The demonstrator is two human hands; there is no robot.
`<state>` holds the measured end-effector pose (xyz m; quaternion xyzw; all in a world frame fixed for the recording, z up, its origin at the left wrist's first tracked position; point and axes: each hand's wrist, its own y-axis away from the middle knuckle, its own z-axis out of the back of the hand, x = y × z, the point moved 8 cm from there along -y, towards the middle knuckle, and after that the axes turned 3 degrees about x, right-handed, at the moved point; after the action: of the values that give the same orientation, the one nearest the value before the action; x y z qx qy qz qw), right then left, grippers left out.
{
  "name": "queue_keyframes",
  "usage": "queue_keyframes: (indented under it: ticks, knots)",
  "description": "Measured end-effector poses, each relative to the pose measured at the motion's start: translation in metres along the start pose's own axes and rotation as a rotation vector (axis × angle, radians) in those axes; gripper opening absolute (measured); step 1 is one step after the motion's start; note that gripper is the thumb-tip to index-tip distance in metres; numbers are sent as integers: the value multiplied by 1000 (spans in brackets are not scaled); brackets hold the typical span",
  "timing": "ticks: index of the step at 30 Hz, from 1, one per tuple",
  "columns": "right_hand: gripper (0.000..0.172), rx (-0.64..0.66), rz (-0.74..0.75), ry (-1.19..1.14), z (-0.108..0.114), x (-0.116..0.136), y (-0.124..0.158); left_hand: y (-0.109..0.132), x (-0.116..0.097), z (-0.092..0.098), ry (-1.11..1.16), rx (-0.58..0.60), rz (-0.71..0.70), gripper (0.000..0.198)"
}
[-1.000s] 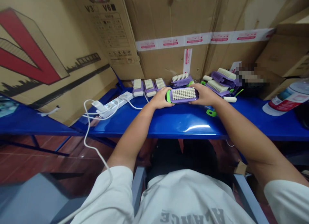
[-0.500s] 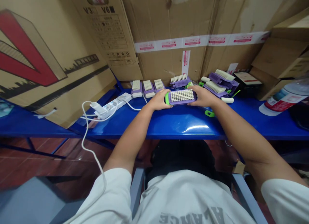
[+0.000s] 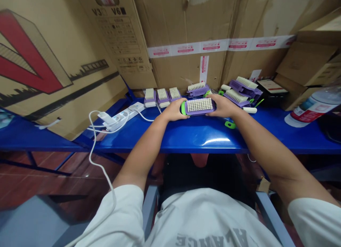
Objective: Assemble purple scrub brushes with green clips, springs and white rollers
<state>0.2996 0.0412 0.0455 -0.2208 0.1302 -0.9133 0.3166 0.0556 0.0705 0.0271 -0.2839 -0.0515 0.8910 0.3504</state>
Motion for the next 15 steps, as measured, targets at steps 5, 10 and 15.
queue_keyframes:
  ticks: [5, 10, 15]
  knots:
    - [83, -32, 22, -9, -2, -6, -1, 0, 3, 0, -6, 3, 25, 82]
    - [80, -62, 55, -8, -2, -10, -2, 0, 3, -1, -14, -2, 13, 81]
    - [81, -59, 58, -5, -2, -10, -2, 1, 3, -1, -32, -20, -8, 83]
